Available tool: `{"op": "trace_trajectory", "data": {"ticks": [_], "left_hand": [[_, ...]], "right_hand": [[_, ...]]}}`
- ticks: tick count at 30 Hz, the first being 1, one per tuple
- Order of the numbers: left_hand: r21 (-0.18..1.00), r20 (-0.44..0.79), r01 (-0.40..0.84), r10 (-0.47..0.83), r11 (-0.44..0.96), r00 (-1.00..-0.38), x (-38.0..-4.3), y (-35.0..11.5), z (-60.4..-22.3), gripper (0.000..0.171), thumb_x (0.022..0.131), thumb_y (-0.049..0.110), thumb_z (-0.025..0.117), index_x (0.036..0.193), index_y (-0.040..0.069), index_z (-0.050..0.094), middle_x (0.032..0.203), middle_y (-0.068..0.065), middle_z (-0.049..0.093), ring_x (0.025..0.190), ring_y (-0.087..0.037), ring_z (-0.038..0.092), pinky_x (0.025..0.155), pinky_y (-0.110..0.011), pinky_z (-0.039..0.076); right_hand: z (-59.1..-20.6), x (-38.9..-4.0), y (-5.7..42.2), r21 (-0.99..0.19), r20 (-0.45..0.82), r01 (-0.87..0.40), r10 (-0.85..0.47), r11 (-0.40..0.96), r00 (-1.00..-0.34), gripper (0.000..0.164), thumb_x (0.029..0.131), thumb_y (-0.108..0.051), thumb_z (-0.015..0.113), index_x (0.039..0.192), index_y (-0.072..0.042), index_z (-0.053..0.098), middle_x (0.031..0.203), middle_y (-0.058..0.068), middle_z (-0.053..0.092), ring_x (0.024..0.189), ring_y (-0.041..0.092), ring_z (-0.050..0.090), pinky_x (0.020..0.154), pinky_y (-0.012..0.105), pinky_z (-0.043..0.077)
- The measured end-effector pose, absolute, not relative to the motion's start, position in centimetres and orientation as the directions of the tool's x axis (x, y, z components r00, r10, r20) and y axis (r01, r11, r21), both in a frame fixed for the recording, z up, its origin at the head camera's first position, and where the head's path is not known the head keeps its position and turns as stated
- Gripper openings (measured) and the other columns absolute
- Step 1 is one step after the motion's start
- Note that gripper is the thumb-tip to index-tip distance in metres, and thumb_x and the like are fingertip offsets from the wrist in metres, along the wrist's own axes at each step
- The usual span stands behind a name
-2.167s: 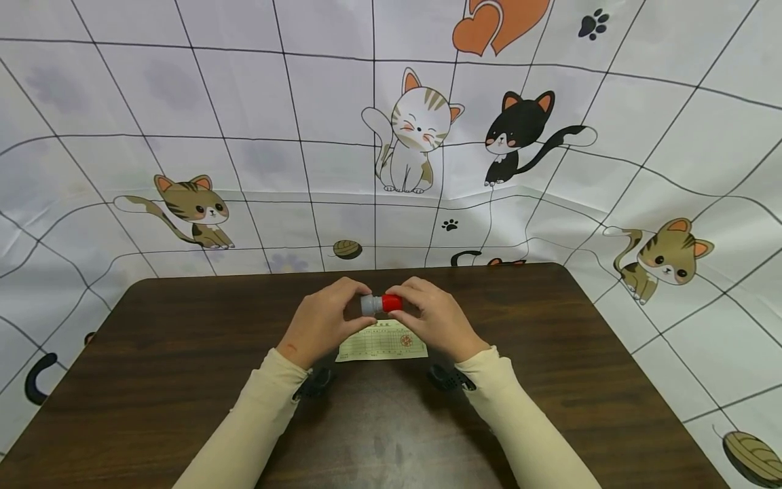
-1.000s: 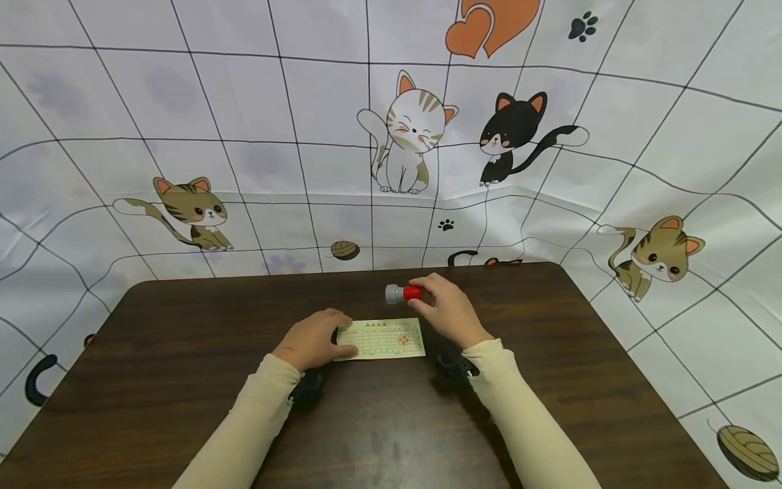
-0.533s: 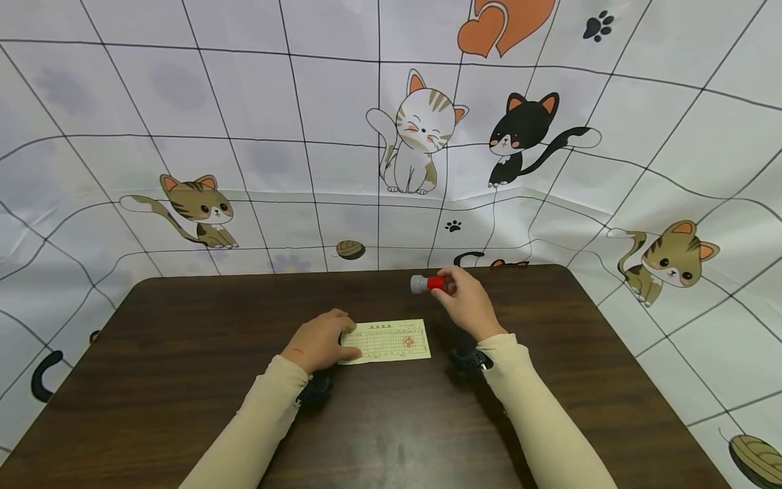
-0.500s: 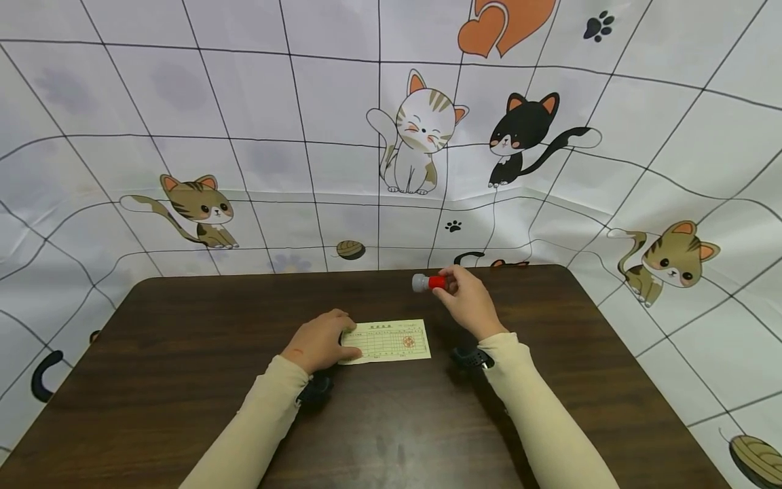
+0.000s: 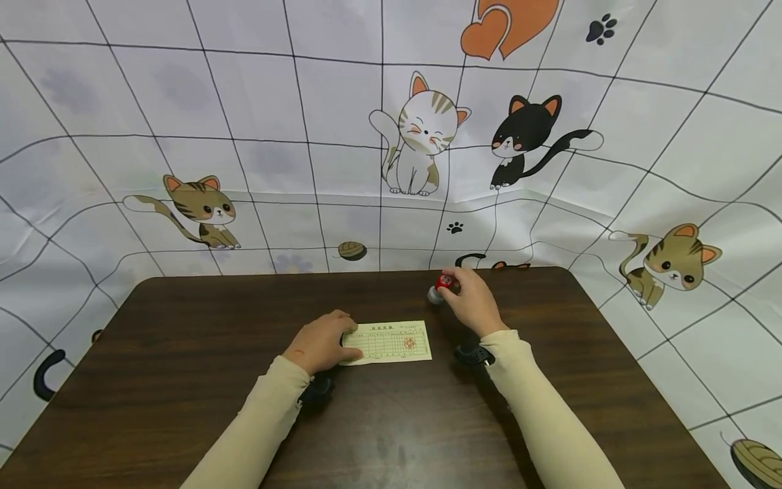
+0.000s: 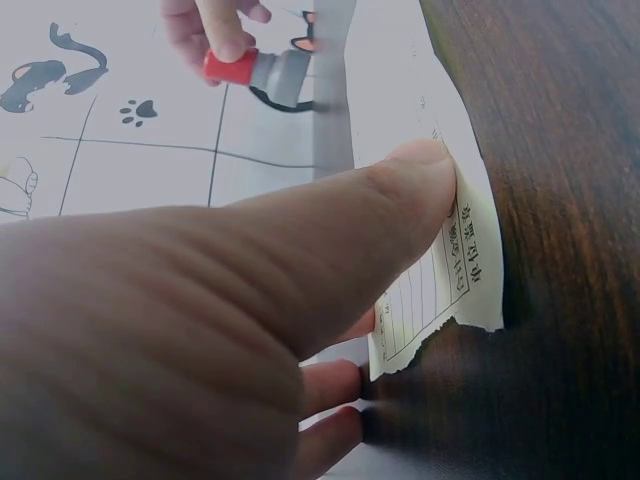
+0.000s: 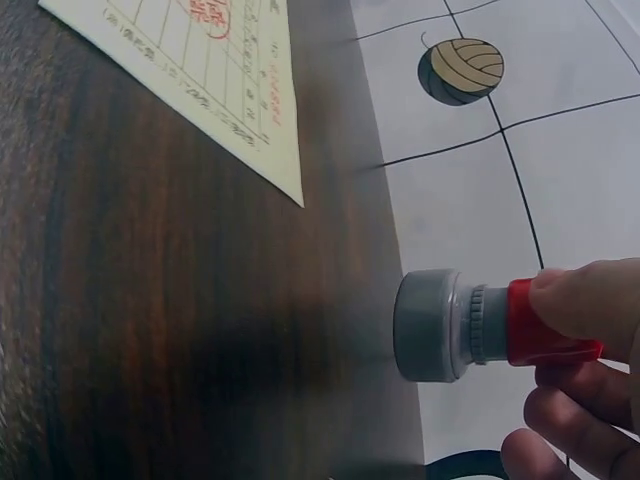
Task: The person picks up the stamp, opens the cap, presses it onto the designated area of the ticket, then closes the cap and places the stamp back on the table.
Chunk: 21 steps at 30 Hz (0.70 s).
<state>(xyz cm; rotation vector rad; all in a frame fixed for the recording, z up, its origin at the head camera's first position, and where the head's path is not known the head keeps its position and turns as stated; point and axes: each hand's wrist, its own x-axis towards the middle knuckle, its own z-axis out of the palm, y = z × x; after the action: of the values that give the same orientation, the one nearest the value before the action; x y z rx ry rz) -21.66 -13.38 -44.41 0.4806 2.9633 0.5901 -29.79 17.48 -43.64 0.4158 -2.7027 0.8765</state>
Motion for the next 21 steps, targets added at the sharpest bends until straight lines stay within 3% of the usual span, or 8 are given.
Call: {"op": "trace_trajectory", "data": {"ticks": [8, 14, 21], "left_hand": [[0.389, 0.003, 0.313, 0.339, 0.866, -0.941, -21.59, -13.24, -44.35, 0.051, 0.086, 0.036, 0.086, 0.125, 0.006, 0.072, 0.136, -0.013, 0.062, 0.121, -0.032, 0.062, 0.098, -0.051, 0.053], [0.390, -0.001, 0.311, 0.338, 0.867, -0.941, -21.53, -13.17, -44.33, 0.051, 0.086, 0.037, 0.086, 0.126, 0.007, 0.072, 0.137, -0.013, 0.062, 0.123, -0.031, 0.062, 0.100, -0.049, 0.053], [0.379, 0.002, 0.311, 0.335, 0.871, -0.942, -21.45, -13.38, -44.20, 0.053, 0.086, 0.037, 0.085, 0.127, 0.006, 0.072, 0.135, -0.012, 0.063, 0.120, -0.031, 0.063, 0.098, -0.050, 0.053]], "right_hand": [[-43.94, -29.29, 17.23, -0.580, 0.264, -0.304, -0.178, 0.756, -0.948, 0.042, 0.095, -0.017, 0.076, 0.133, -0.003, 0.063, 0.118, 0.012, 0.066, 0.108, 0.032, 0.066, 0.094, 0.048, 0.055], [-44.23, -29.11, 17.04, -0.584, 0.236, -0.287, -0.180, 0.759, -0.955, 0.039, 0.095, -0.017, 0.077, 0.130, -0.004, 0.064, 0.115, 0.010, 0.066, 0.106, 0.029, 0.065, 0.093, 0.046, 0.055], [-44.06, -28.86, 17.04, -0.641, 0.203, -0.270, -0.181, 0.719, -0.962, 0.054, 0.092, -0.014, 0.079, 0.139, 0.001, 0.056, 0.123, 0.016, 0.065, 0.112, 0.032, 0.063, 0.098, 0.048, 0.054]]}}
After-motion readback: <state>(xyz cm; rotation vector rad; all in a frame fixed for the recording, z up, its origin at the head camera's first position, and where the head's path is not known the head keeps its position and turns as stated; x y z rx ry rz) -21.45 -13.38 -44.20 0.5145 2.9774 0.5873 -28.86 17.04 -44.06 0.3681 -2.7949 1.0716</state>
